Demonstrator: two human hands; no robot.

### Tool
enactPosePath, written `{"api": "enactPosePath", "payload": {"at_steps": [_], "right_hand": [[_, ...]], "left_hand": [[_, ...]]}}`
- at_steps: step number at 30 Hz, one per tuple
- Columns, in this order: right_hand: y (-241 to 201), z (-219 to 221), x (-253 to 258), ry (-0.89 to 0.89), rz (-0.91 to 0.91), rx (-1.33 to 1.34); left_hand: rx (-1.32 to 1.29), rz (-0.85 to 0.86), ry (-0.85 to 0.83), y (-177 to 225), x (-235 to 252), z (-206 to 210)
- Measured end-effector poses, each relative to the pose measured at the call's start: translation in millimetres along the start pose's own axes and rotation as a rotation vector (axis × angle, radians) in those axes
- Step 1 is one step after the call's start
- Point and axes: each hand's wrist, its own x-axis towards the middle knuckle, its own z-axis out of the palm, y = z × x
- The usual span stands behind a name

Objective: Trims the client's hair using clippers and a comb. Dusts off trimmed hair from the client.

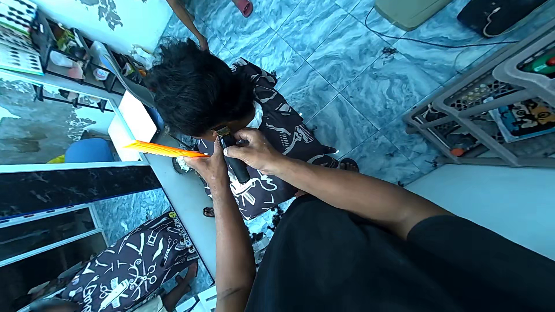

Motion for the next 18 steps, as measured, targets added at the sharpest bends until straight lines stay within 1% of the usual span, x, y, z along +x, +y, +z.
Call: {"api": "enactPosePath", "payload": {"at_steps": [4, 10, 18], "right_hand": [[-1.5, 1.8, -0.3, 0.006, -0.002, -0.005], [-1.5, 0.7, -0.4, -0.027, 0.000, -0.046], [-2.9, 1.1, -3.2, -0.005, -0.015, 0.000]], "left_hand": [[-0.035, 0.044, -0.012, -1.5, 0.9, -0.5], [0.049, -0.025, -0.005, -5.8, 1.3, -2.2], [0.029, 0.016, -0.004, -2.0, 0.7, -0.6]]}}
